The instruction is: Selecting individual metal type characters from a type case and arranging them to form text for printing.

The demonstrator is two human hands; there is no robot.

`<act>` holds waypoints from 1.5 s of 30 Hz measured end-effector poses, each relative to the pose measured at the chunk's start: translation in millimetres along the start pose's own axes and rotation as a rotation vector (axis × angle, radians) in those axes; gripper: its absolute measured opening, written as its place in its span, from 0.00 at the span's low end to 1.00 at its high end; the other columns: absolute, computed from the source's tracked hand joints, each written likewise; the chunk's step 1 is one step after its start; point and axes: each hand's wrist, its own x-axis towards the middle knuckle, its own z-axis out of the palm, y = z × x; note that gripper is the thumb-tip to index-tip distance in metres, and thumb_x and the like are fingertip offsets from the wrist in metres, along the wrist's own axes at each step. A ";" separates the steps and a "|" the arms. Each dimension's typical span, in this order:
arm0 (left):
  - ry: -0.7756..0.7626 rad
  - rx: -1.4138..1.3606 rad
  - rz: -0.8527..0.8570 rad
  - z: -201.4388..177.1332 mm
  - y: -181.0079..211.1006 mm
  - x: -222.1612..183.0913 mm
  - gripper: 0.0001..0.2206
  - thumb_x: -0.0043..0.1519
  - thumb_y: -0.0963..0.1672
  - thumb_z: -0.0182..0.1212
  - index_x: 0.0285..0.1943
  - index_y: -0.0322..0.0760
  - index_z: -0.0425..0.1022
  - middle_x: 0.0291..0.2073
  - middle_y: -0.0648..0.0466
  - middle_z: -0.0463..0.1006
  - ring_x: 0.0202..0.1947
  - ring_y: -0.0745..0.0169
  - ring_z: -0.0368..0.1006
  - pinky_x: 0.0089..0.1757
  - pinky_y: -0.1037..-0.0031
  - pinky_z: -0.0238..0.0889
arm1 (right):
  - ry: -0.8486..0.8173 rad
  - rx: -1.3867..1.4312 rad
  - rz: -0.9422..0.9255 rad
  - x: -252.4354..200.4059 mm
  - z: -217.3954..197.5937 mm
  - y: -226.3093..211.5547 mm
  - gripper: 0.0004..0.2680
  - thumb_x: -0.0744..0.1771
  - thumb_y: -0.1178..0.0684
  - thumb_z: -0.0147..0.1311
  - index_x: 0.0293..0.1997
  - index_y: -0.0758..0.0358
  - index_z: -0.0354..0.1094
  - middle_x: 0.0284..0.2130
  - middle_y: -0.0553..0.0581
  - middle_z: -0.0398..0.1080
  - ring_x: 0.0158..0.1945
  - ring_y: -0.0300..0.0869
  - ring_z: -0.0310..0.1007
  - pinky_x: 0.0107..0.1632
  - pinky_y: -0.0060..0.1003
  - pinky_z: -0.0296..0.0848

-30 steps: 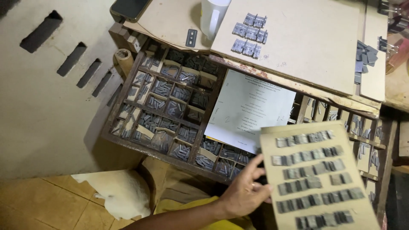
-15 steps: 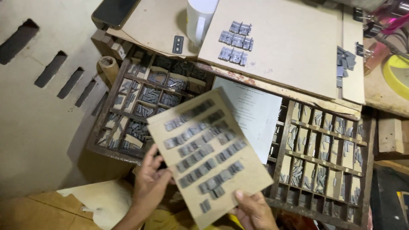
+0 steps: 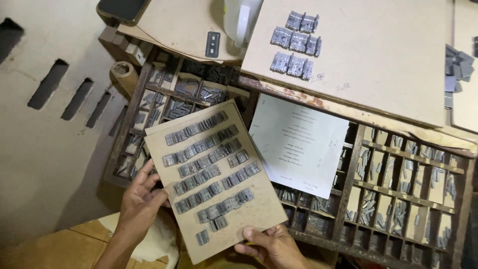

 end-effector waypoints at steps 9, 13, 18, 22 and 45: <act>0.010 0.217 -0.086 -4.6 28.7 18.6 0.38 0.57 0.36 0.61 0.80 0.47 0.56 0.63 0.50 0.79 0.41 0.56 0.80 0.36 0.61 0.77 | -0.053 -0.182 0.196 0.2 -23.2 -15.0 0.15 0.67 0.66 0.53 0.62 0.78 0.71 0.51 0.74 0.75 0.49 0.58 0.77 0.52 0.46 0.78; 0.027 0.248 -0.077 -2.6 35.7 24.7 0.36 0.59 0.35 0.60 0.79 0.46 0.59 0.62 0.50 0.79 0.42 0.57 0.78 0.37 0.62 0.77 | -0.176 -0.226 0.189 6.4 -51.6 -18.3 0.19 0.66 0.63 0.55 0.66 0.74 0.69 0.61 0.65 0.75 0.50 0.55 0.79 0.51 0.43 0.78; 0.068 0.290 -0.089 3.7 46.5 26.2 0.34 0.58 0.34 0.61 0.76 0.46 0.63 0.63 0.50 0.78 0.45 0.56 0.79 0.39 0.62 0.79 | -0.143 -0.129 0.151 10.0 -80.3 -16.6 0.23 0.66 0.64 0.51 0.73 0.65 0.60 0.68 0.65 0.71 0.48 0.60 0.80 0.53 0.54 0.77; 0.092 0.326 -0.106 9.3 54.0 24.6 0.33 0.59 0.34 0.60 0.76 0.49 0.64 0.63 0.51 0.77 0.46 0.56 0.80 0.42 0.60 0.80 | 0.055 -0.175 0.069 -3.5 -93.2 -27.9 0.21 0.66 0.66 0.50 0.69 0.67 0.68 0.65 0.70 0.76 0.47 0.66 0.78 0.49 0.54 0.77; 0.431 0.547 0.962 -15.6 -31.2 53.0 0.10 0.68 0.40 0.63 0.57 0.32 0.81 0.46 0.49 0.85 0.32 0.69 0.77 0.33 0.78 0.72 | 0.730 -0.699 -1.391 20.9 -131.9 -34.5 0.07 0.77 0.59 0.53 0.59 0.70 0.74 0.29 0.58 0.70 0.34 0.35 0.68 0.42 0.28 0.67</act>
